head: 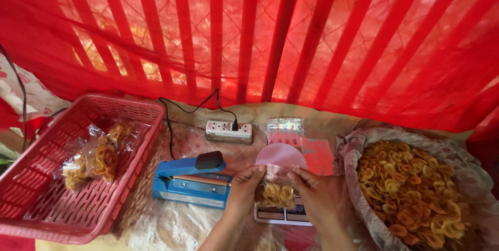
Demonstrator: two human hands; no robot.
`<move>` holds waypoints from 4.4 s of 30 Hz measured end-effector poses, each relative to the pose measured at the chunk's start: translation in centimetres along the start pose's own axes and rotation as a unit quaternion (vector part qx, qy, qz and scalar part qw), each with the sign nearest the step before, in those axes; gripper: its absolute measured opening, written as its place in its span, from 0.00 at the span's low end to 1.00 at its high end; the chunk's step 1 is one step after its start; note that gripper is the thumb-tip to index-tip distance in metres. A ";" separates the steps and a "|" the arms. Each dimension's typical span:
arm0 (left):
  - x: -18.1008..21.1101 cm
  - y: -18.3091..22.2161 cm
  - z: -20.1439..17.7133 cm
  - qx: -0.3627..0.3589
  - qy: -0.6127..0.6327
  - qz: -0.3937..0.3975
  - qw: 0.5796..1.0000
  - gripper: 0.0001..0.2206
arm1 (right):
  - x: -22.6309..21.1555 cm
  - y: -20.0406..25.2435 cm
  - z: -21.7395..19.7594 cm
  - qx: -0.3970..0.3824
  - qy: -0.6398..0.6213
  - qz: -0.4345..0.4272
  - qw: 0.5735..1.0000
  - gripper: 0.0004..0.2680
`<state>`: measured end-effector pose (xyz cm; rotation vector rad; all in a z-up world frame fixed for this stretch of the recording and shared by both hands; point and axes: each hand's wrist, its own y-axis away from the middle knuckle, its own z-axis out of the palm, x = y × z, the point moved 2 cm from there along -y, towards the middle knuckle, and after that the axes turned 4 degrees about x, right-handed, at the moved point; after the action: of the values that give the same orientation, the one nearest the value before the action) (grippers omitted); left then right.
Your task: The person transfers dried fruit chips from a large bowl into a plastic bag, weighs the bag on a digital scale, and seals the opening with a heat sealer.
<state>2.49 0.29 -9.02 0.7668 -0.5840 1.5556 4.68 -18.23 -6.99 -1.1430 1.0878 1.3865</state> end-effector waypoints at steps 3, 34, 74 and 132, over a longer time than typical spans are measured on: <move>1.0 0.3 -0.2 -0.032 0.000 0.020 0.999 0.13 | -1.2 0.2 0.8 -0.063 -0.033 -0.004 0.997 0.09; 6.8 9.2 -10.1 0.189 0.045 0.028 0.980 0.13 | 1.4 -3.2 16.1 -0.254 0.215 -0.309 0.891 0.12; 6.2 6.6 -12.3 0.286 -0.025 0.057 0.956 0.11 | -2.3 -1.5 12.1 -0.257 0.252 -0.515 0.778 0.10; 5.8 6.7 -13.2 0.265 -0.090 0.034 0.959 0.17 | -2.7 0.5 13.3 -0.261 0.205 -0.446 0.831 0.13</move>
<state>-6.18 13.02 -12.79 1.3161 -0.3216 1.7399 3.04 -5.57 -2.34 -2.0734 0.2850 0.6765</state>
